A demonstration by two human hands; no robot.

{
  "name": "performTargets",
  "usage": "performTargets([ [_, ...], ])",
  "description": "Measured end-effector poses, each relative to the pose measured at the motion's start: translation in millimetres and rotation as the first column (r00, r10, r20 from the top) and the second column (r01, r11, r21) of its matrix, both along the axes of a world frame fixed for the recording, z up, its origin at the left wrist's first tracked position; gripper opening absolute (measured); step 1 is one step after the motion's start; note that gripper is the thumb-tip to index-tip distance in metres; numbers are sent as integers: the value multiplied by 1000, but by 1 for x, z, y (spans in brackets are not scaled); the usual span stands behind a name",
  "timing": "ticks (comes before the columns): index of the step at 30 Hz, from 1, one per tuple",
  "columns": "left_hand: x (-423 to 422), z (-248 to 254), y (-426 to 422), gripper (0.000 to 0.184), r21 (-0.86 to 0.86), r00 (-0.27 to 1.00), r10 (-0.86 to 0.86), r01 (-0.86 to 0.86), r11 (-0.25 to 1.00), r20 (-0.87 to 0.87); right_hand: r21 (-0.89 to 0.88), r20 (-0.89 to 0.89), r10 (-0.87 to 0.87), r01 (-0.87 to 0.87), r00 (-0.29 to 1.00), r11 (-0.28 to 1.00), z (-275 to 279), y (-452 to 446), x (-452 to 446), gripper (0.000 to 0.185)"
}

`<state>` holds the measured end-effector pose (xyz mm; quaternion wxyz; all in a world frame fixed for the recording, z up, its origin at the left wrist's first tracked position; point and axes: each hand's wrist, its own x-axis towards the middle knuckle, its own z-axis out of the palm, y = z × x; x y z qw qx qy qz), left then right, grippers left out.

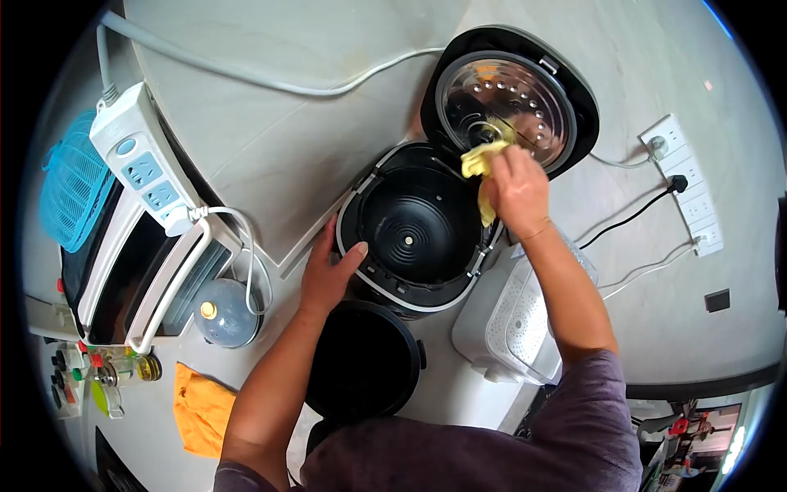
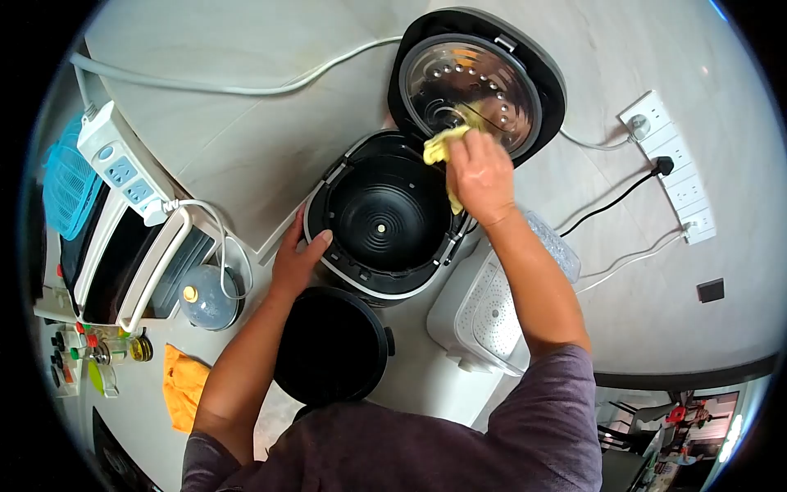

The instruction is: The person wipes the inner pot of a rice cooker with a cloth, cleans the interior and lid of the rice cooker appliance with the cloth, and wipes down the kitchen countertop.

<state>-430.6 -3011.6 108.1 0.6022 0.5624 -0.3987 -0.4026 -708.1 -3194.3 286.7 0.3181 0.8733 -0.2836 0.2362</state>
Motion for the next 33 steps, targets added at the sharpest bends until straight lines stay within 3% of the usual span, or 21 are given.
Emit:
performTargets([
  [3, 1, 1, 1, 87, 33, 1000, -12, 11, 999, 19, -154, 78, -62, 73, 995, 985, 20, -8, 4, 42],
  [5, 0, 0, 1, 88, 56, 1000, -23, 23, 998, 12, -235, -61, -38, 23, 997, 972, 5, -26, -5, 40],
  [6, 0, 0, 1, 88, 59, 1000, -27, 27, 998, 1, -259, -85, -52, 29, 995, 966, -10, -30, -3, 29],
  [9, 1, 1, 0, 88, 23, 999, -29, 29, 999, -34, -161, 22, -97, 100, 995, 982, -31, -21, -8, 14],
  [11, 1, 2, 0, 87, 13, 999, -32, 33, 999, -36, -124, -150, -169, 151, 974, 981, -51, -21, -21, 14],
  [16, 2, 5, 0, 85, 9, 997, -52, 52, 999, -51, 51, 3, 114, -114, 993, 992, -6, -2, 3, 30],
  [19, 0, 5, 3, 86, 4, 1000, -6, 6, 1000, 14, -155, 73, -72, 82, 995, 985, 16, -16, 34, 21],
  [22, 0, -1, 1, 86, 46, 999, -7, 6, 999, 31, -239, -91, -70, 46, 993, 970, 2, -46, 58, 11],
  [29, -2, 10, 3, 84, 105, 1000, -3, 0, 994, 27, -304, -162, -320, 261, 934, 916, -48, -37, 91, 20],
  [33, 2, -1, 0, 83, 74, 1000, -19, 19, 997, -2, -193, -319, -324, 274, 890, 942, -59, -19, 50, 23],
])
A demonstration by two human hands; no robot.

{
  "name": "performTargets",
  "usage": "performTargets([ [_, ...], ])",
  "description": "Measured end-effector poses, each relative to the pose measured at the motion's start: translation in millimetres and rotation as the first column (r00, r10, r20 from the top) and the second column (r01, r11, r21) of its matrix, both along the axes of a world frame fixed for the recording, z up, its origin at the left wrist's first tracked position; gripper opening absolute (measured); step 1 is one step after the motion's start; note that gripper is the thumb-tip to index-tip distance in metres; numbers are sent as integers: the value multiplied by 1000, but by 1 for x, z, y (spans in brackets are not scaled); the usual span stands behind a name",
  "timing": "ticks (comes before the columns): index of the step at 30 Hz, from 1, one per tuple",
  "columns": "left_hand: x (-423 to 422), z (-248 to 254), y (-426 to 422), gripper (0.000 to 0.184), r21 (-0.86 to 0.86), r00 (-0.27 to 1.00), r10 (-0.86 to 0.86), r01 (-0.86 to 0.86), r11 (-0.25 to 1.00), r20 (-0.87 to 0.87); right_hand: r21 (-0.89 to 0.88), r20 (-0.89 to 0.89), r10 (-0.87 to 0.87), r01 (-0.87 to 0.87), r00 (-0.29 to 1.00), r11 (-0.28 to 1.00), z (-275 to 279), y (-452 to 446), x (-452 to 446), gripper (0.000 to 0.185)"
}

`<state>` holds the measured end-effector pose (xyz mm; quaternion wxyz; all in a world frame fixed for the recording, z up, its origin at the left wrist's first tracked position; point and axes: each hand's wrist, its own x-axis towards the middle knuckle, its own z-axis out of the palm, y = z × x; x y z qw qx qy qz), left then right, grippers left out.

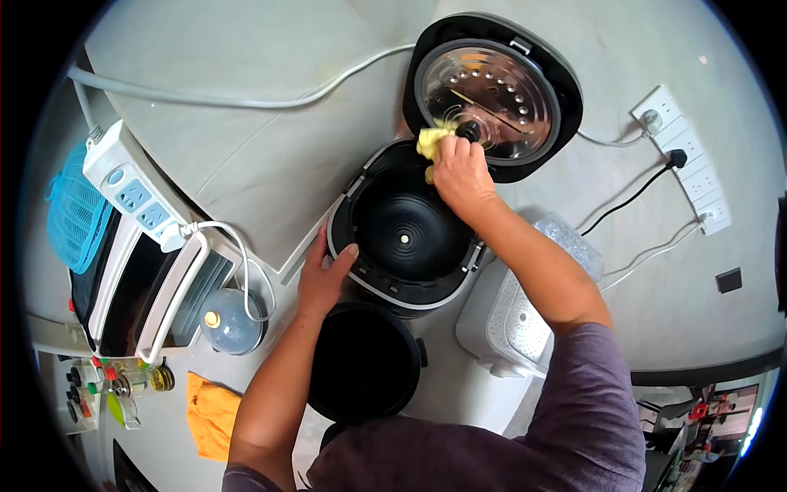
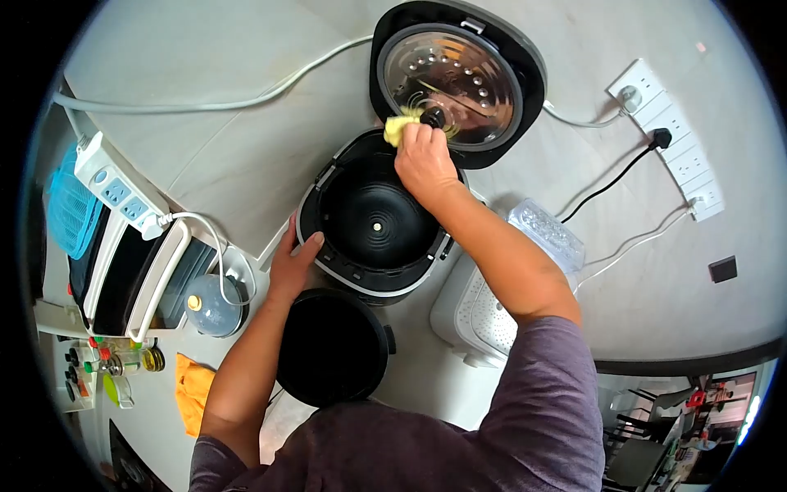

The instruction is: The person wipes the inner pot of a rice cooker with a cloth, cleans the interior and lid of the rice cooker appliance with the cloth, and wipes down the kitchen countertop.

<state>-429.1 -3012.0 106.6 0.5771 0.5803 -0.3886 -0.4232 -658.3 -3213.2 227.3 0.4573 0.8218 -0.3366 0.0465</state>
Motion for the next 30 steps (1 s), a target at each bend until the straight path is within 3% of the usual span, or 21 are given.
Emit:
performTargets([
  [4, 0, -3, -1, 82, -40, 1000, -15, 14, 999, -10, 22, -92, -7, 9, 996, 1000, 1, 7, -42, 25],
  [5, 1, -2, 1, 82, -52, 1000, -15, 14, 999, -16, -23, -63, 85, -86, 994, 996, 10, 7, -53, 23],
  [8, 1, -7, -1, 82, -76, 1000, -17, 15, 997, -25, 58, -95, 112, -107, 989, 993, 31, 15, -80, 22],
  [14, 2, 1, 0, 84, -111, 999, -35, 34, 993, -13, 58, -76, 100, -95, 992, 994, 86, 38, -105, 29],
  [19, 3, -10, -5, 85, -137, 1000, -2, 4, 991, 14, -63, 143, 13, -4, 990, 998, 131, 56, -116, 33],
  [20, 2, -10, -5, 86, -139, 1000, 4, 0, 990, 22, -80, 231, 87, -70, 969, 994, 135, 59, -114, 38],
  [24, 0, -8, -4, 84, -139, 1000, 9, -7, 990, 11, 24, 450, 249, -291, 858, 957, 105, 54, -102, 45],
  [27, -1, 4, 0, 83, -113, 1000, 3, -4, 994, -18, 156, 377, 315, -395, 871, 905, 67, 41, -69, 40],
  [30, -1, 1, -1, 83, -65, 999, 19, -17, 998, 41, 165, 158, 410, -433, 898, 886, 34, 14, -34, 27],
])
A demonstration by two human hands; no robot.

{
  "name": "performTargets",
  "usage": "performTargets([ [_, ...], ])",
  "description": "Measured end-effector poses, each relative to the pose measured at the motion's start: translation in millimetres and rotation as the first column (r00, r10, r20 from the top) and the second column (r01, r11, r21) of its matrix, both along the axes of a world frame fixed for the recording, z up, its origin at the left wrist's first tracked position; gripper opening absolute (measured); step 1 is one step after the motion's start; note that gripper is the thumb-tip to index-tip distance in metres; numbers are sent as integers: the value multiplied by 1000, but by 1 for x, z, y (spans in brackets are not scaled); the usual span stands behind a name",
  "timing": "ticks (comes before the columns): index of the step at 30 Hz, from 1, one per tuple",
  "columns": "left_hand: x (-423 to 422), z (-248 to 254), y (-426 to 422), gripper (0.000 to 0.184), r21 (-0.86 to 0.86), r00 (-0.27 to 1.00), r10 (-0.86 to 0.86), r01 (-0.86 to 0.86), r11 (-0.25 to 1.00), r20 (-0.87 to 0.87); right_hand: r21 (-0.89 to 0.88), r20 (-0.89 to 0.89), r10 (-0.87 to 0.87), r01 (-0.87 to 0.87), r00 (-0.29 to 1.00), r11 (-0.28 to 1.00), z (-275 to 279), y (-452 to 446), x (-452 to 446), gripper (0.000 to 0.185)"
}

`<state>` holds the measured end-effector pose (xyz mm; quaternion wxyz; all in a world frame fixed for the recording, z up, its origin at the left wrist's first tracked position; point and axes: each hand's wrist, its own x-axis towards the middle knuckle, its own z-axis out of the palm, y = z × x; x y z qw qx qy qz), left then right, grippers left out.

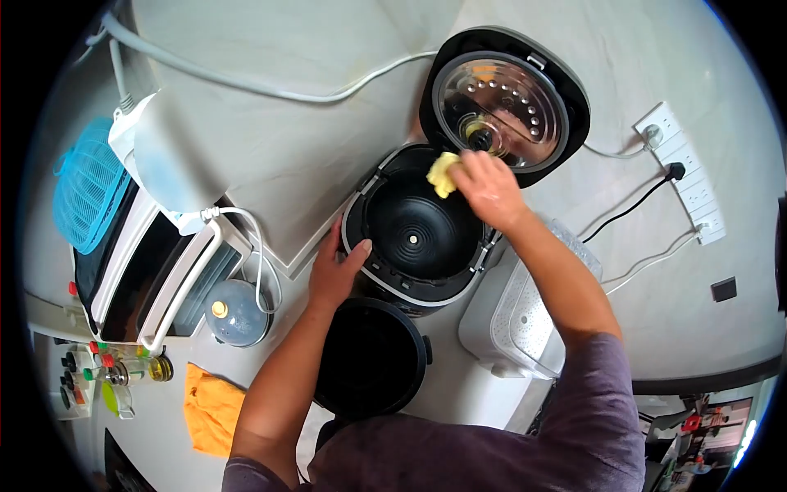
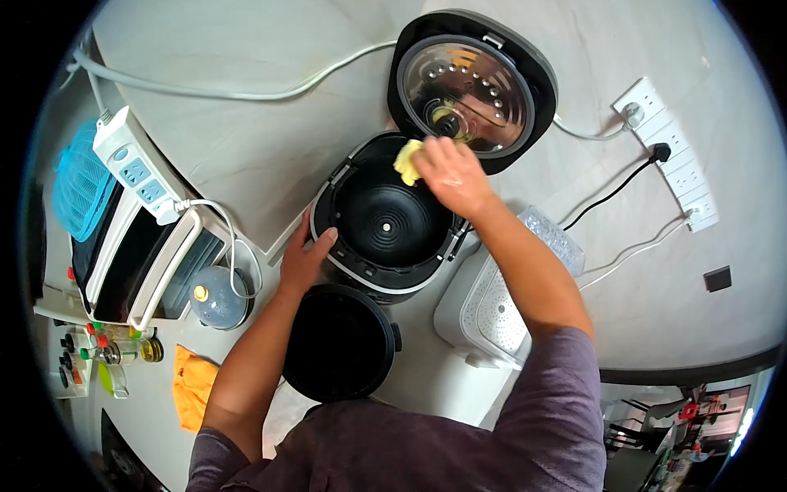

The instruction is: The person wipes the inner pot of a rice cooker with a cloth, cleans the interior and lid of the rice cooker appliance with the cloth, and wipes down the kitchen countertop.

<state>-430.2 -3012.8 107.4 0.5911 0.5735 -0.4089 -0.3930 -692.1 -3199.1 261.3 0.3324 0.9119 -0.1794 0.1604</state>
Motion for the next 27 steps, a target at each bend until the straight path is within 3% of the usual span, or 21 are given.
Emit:
performTargets([
  [4, -1, 6, 3, 84, 49, 1000, -7, 7, 999, 8, -176, -78, 15, -29, 997, 984, -23, -38, 44, 29],
  [5, 0, 6, 4, 85, 62, 1000, -14, 13, 998, 18, -138, -179, -158, 135, 971, 981, -35, -48, 45, 29],
  [6, 0, 0, 4, 84, 53, 1000, -11, 10, 999, 5, -65, -170, -98, 88, 981, 994, -43, -53, 44, 27],
  [8, 2, -11, -1, 83, 22, 1000, 2, -1, 1000, -25, 41, -262, -213, 231, 941, 972, -62, -48, 36, 24],
  [17, -1, -4, 2, 87, 105, 998, 30, -25, 994, -48, 304, -314, -415, 505, 854, 808, -39, -11, -11, 27],
  [20, -1, -12, 0, 88, 115, 999, 47, -49, 992, 20, 356, -388, -483, 611, 785, 707, -18, -4, -17, 27],
  [22, 1, 1, 1, 88, 155, 981, 26, -57, 986, 191, 410, -466, -480, 663, 743, 627, 5, 3, -20, 26],
  [24, 3, 7, 7, 89, 169, 940, 62, -125, 978, 337, 633, -195, -523, 514, 830, 580, 8, 5, -34, 30],
  [26, 1, 2, 14, 91, 147, 874, 129, -221, 964, 469, 942, -81, -658, 273, 748, 194, 11, 0, -37, 34],
  [27, 2, 14, 26, 84, 123, 889, 127, -200, 972, 440, 885, 38, -638, 271, 769, 379, 8, 7, -34, 32],
])
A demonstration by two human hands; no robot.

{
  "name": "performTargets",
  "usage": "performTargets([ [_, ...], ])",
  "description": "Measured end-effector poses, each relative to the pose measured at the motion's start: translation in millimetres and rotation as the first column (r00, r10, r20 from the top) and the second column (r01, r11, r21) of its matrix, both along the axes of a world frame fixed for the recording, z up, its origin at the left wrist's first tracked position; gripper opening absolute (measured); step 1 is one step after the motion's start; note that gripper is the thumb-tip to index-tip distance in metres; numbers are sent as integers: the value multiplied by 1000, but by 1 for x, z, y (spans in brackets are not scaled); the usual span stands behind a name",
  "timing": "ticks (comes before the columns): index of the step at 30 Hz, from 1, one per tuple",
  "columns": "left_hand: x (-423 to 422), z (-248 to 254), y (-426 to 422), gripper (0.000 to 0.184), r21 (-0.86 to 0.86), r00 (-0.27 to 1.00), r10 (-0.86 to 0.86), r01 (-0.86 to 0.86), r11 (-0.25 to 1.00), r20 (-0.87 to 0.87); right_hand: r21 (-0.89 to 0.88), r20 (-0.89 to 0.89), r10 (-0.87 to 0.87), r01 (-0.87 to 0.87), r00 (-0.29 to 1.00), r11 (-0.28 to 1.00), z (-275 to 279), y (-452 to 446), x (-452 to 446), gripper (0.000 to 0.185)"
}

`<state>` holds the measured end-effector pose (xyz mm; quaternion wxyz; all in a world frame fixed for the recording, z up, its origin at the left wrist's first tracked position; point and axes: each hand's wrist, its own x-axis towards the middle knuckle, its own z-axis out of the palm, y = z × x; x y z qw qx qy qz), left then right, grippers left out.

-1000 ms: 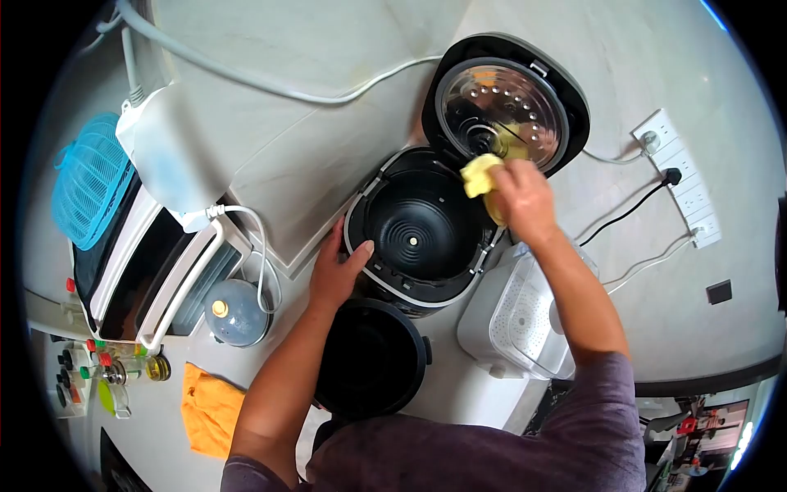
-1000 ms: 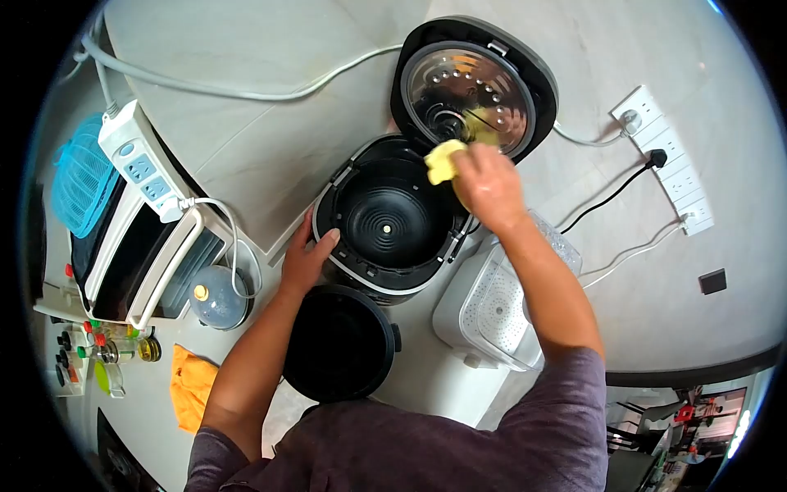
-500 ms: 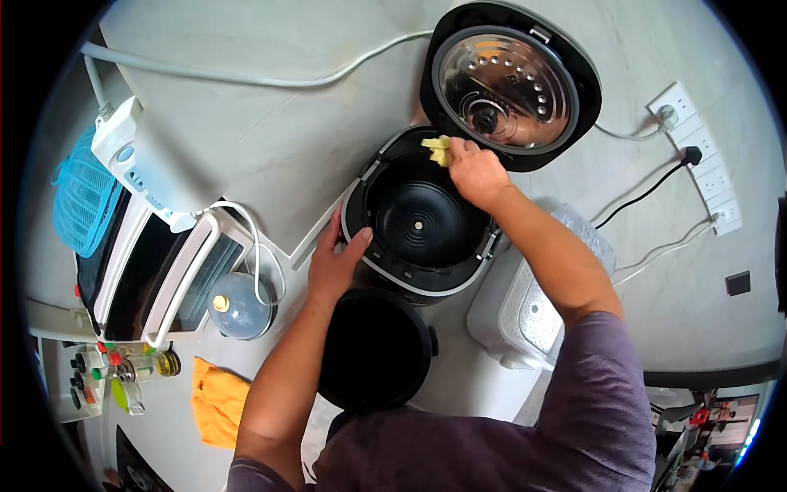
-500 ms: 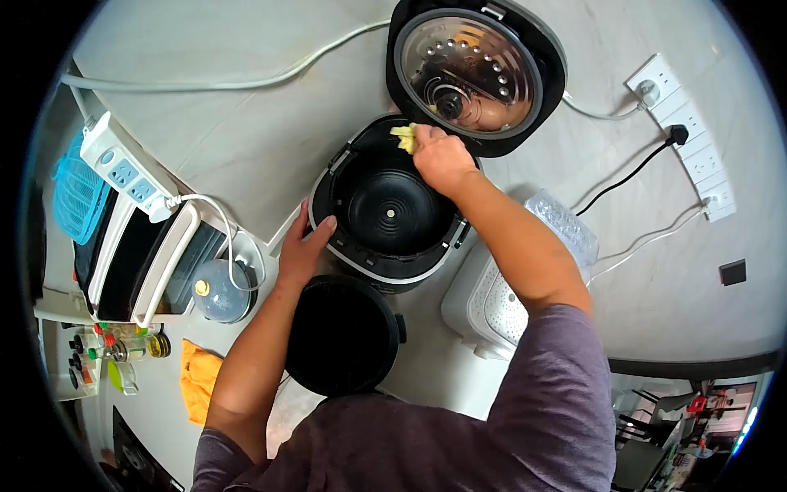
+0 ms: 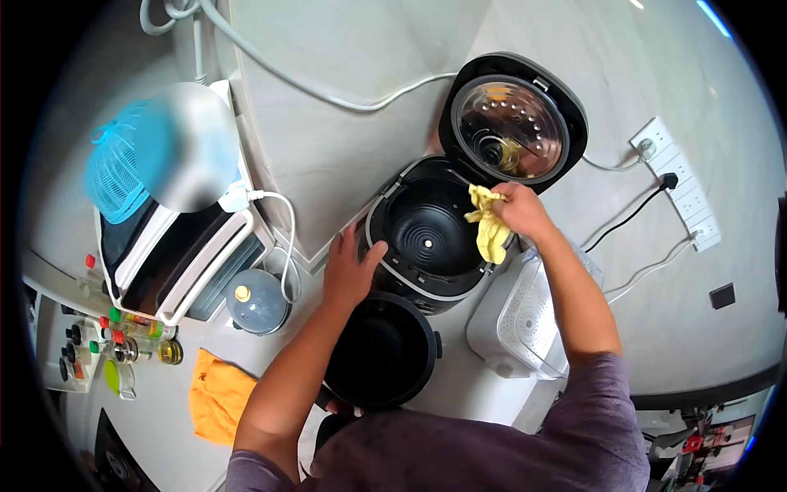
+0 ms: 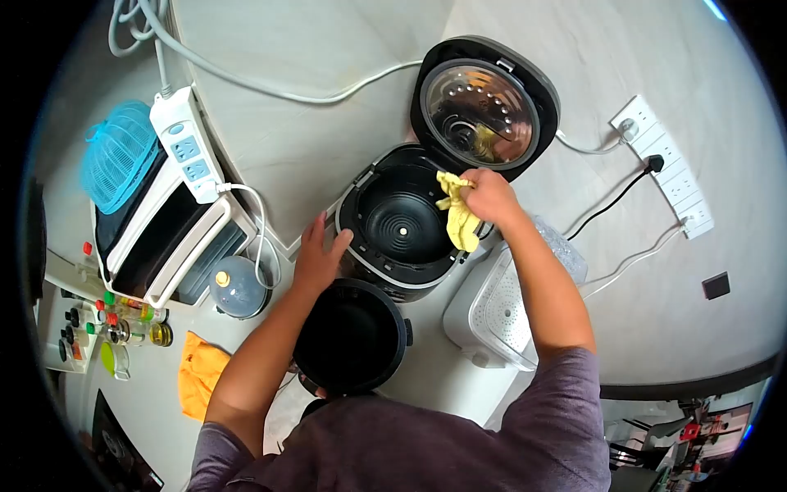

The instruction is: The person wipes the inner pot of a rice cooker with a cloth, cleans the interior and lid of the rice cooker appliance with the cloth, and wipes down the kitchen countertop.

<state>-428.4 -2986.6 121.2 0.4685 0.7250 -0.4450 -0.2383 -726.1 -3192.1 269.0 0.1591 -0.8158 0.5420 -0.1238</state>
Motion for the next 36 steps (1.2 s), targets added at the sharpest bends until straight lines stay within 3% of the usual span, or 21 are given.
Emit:
performTargets([
  [2, 5, 8, 28, 79, -75, 988, -56, 67, 995, 144, -307, -101, 168, -191, 981, 932, -9, 18, 18, 30],
  [3, 5, 13, 43, 77, -106, 974, -82, 107, 989, 213, -440, -172, 232, -285, 958, 851, -15, 24, 30, 29],
  [4, 4, 25, 58, 68, -97, 977, -130, 147, 984, 170, -559, -283, 340, -443, 897, 701, -27, 21, 41, 26],
  [7, 4, 49, 103, 55, -167, 961, -158, 198, 966, 227, -409, -664, 449, -793, 598, 451, -83, -7, 66, 23],
  [9, 5, 57, 136, 49, -188, 965, -157, 197, 962, 212, -253, -780, 433, -861, 452, 442, -133, -23, 65, 24],
  [11, 11, 53, 172, 43, -214, 960, -139, 192, 958, 242, -182, -774, 390, -766, 499, 617, -152, -23, 65, 26],
  [13, 14, 44, 216, 38, -166, 986, -98, 121, 979, 138, -127, -805, 305, -650, 509, 749, -157, -15, 61, 27],
  [14, 16, 36, 238, 33, -173, 983, -43, 74, 982, 177, -85, -757, 367, -638, 540, 765, -150, -12, 54, 29],
  [17, 20, 7, 311, 30, -10, 992, 98, -97, 995, 74, 317, -776, 534, -524, 336, 790, -115, -1, 62, 35],
  [19, 16, 3, 338, 30, 121, 971, 214, -201, 972, -105, 542, -595, 669, -392, 445, 743, -92, 0, 66, 39],
  [21, 16, -16, 357, 31, 154, 961, 240, -218, 964, -141, 634, -326, 662, -363, 675, 683, -71, -2, 57, 44],
  [22, 15, -26, 362, 31, 175, 954, 255, -227, 958, -160, 622, -151, 514, -323, 844, 713, -57, 1, 47, 45],
  [23, 15, -28, 360, 32, 173, 967, 214, -188, 967, -142, 655, -10, 409, -302, 913, 692, -28, 10, 43, 44],
  [25, 16, -22, 351, 36, 205, 985, 136, -113, 972, -102, 582, 300, 179, -329, 937, 744, -8, 21, 14, 43],
  [26, 14, -18, 343, 40, 174, 983, 123, -99, 980, -133, 546, 367, 149, -343, 918, 764, 12, 36, 6, 40],
  [28, 14, -12, 318, 52, 107, 986, 75, -59, 993, -151, 486, 774, -165, -407, 612, 773, 8, 72, -15, 42],
  [29, 16, -10, 306, 60, 75, 990, 40, -30, 997, -138, 488, 814, -192, -467, 548, 738, 27, 106, -11, 41],
  [31, 17, -12, 283, 69, 54, 977, 49, -38, 998, -209, 535, 831, -322, -491, 454, 688, 10, 151, -17, 36],
  [33, 18, -11, 268, 75, 116, 958, 48, -15, 993, -282, 603, 715, -325, -311, 619, 734, -33, 197, -23, 37],
  [35, 19, -14, 251, 76, 153, 905, 67, -2, 988, -420, 663, 465, -332, -74, 821, 745, -70, 244, -19, 36],
  [36, 19, -26, 247, 78, 124, 913, 44, 7, 992, -405, 439, 478, -240, 7, 845, 899, -90, 268, -12, 32],
])
